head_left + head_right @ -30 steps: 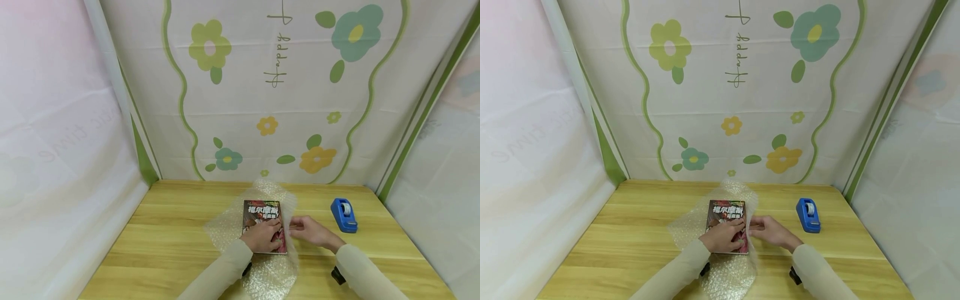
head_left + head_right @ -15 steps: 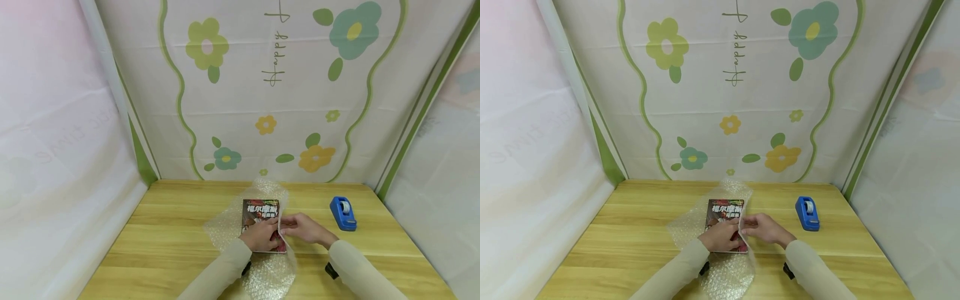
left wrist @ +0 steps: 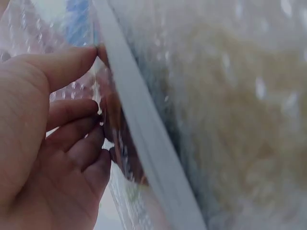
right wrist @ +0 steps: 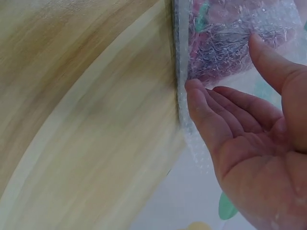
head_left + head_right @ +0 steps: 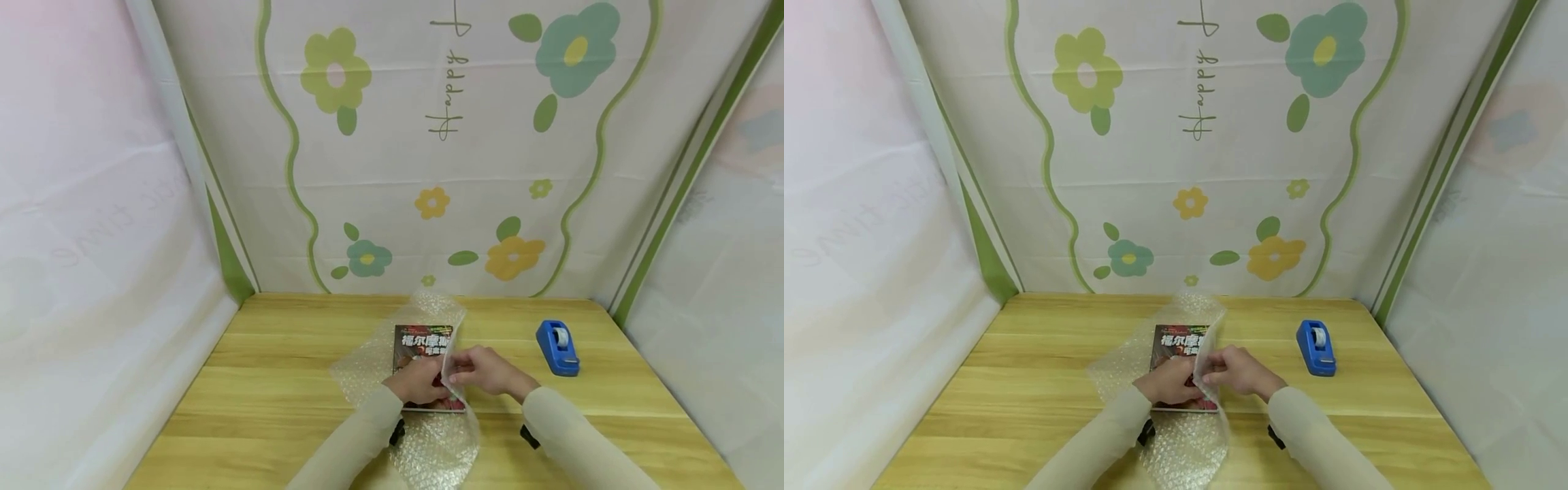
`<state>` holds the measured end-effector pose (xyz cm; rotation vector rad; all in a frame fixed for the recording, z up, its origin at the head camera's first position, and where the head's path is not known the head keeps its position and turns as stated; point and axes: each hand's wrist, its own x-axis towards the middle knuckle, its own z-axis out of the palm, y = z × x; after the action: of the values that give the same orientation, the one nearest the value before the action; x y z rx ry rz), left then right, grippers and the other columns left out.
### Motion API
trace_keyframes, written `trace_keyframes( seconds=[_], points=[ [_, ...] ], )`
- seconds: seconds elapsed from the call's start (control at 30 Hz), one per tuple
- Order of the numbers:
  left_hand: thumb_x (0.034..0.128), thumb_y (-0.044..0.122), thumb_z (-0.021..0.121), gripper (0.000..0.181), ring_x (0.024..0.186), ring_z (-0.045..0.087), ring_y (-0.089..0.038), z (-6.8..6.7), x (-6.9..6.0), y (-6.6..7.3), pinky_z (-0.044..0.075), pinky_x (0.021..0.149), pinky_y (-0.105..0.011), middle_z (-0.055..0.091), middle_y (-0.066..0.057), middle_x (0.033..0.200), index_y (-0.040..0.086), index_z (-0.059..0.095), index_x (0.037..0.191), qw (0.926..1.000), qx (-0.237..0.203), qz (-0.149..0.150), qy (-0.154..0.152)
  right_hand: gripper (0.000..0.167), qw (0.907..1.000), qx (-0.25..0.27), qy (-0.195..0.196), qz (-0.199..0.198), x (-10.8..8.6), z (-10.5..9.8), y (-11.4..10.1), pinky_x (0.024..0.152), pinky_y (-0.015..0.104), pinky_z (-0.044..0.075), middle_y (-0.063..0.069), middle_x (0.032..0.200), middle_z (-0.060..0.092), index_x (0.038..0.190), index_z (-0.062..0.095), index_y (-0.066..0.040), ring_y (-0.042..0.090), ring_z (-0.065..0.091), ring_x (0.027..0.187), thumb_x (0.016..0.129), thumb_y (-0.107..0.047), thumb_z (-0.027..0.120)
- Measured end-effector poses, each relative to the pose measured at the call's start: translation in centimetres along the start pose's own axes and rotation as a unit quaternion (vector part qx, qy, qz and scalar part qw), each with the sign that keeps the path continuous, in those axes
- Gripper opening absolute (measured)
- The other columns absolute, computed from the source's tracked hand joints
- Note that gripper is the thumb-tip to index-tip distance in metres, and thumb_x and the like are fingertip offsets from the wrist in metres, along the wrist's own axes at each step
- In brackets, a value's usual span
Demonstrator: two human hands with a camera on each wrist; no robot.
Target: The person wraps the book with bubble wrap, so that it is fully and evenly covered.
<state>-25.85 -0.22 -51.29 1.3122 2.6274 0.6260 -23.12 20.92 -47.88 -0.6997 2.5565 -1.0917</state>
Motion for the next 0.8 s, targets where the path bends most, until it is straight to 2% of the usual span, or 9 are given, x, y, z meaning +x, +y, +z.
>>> trace_keyframes(
  seconds=[0.13, 0.2, 0.33, 0.5, 0.6, 0.67, 0.73, 0.8],
  points=[
    [0.0996, 0.016, 0.072, 0.043, 0.110, 0.072, -0.007, -0.2, -0.3, -0.7, 0.057, 0.094, -0.018, 0.076, 0.000, 0.126, 0.012, 0.063, 0.141, 0.9999, -0.008, 0.015, 0.001, 0.017, 0.9997, -0.020, 0.005, 0.009, 0.0, 0.5, -0.4, 0.076, 0.023, 0.059, 0.009, 0.107, 0.081, 0.113, 0.078, -0.008, 0.020, 0.075, 0.093, 0.099, -0.018, 0.075],
    [0.1010, 0.016, 0.071, 0.041, 0.113, 0.072, -0.009, -0.4, -0.4, -0.9, 0.057, 0.096, -0.019, 0.076, -0.001, 0.128, 0.013, 0.064, 0.141, 0.9999, -0.006, 0.012, 0.002, 0.014, 0.9993, -0.032, 0.007, 0.015, 0.1, 0.6, -0.6, 0.073, 0.024, 0.058, 0.006, 0.103, 0.081, 0.110, 0.079, -0.010, 0.016, 0.074, 0.089, 0.098, -0.018, 0.076],
    [0.1030, 0.016, 0.069, 0.046, 0.114, 0.073, -0.014, -1.6, -0.9, -0.8, 0.058, 0.099, -0.023, 0.074, -0.003, 0.135, 0.013, 0.059, 0.148, 0.9999, -0.012, 0.007, 0.004, 0.014, 0.9974, -0.064, 0.021, 0.025, 0.2, 0.8, -1.2, 0.067, 0.024, 0.054, 0.003, 0.098, 0.080, 0.107, 0.079, -0.010, 0.012, 0.069, 0.080, 0.097, -0.019, 0.078],
    [0.1043, 0.011, 0.065, 0.057, 0.088, 0.076, -0.017, -4.3, -1.7, -0.3, 0.059, 0.092, -0.025, 0.063, -0.008, 0.151, 0.012, 0.049, 0.159, 0.9996, -0.024, -0.012, 0.009, 0.013, 0.9943, -0.096, 0.041, 0.020, 0.4, 1.0, -1.6, 0.061, 0.024, 0.048, 0.002, 0.088, 0.075, 0.101, 0.077, -0.007, 0.008, 0.059, 0.069, 0.094, -0.018, 0.081],
    [0.1044, 0.010, 0.063, 0.057, 0.099, 0.077, -0.020, -6.0, -2.4, 0.2, 0.060, 0.100, -0.031, 0.056, -0.013, 0.157, 0.005, 0.047, 0.158, 0.9994, -0.017, -0.020, 0.024, 0.013, 0.9911, -0.120, 0.056, 0.014, 0.5, 1.3, -1.6, 0.060, 0.023, 0.046, -0.001, 0.082, 0.072, 0.095, 0.075, -0.009, 0.006, 0.054, 0.065, 0.093, -0.019, 0.082],
    [0.1054, 0.011, 0.063, 0.056, 0.100, 0.075, -0.024, -7.2, -2.9, 0.6, 0.057, 0.106, -0.035, 0.052, -0.014, 0.161, 0.002, 0.046, 0.158, 0.9991, -0.005, -0.020, 0.037, 0.014, 0.9890, -0.132, 0.065, 0.012, 0.7, 1.6, -1.5, 0.059, 0.023, 0.046, -0.001, 0.079, 0.071, 0.092, 0.074, -0.009, 0.004, 0.053, 0.064, 0.091, -0.020, 0.084],
    [0.1062, 0.015, 0.062, 0.054, 0.118, 0.072, -0.026, -8.3, -3.4, 1.0, 0.053, 0.114, -0.039, 0.050, -0.014, 0.163, 0.001, 0.049, 0.156, 0.9984, 0.007, -0.015, 0.054, 0.015, 0.9872, -0.142, 0.072, 0.014, 0.7, 1.8, -1.5, 0.059, 0.024, 0.046, -0.001, 0.078, 0.070, 0.090, 0.074, -0.010, 0.005, 0.053, 0.064, 0.091, -0.021, 0.084],
    [0.1069, 0.017, 0.062, 0.053, 0.123, 0.070, -0.027, -9.3, -3.8, 1.7, 0.052, 0.116, -0.040, 0.048, -0.013, 0.164, 0.003, 0.050, 0.156, 0.9977, 0.006, -0.007, 0.068, 0.016, 0.9863, -0.144, 0.078, 0.021, 0.7, 2.0, -1.6, 0.060, 0.024, 0.047, -0.001, 0.078, 0.071, 0.090, 0.074, -0.010, 0.005, 0.055, 0.065, 0.090, -0.021, 0.085]
  ],
)
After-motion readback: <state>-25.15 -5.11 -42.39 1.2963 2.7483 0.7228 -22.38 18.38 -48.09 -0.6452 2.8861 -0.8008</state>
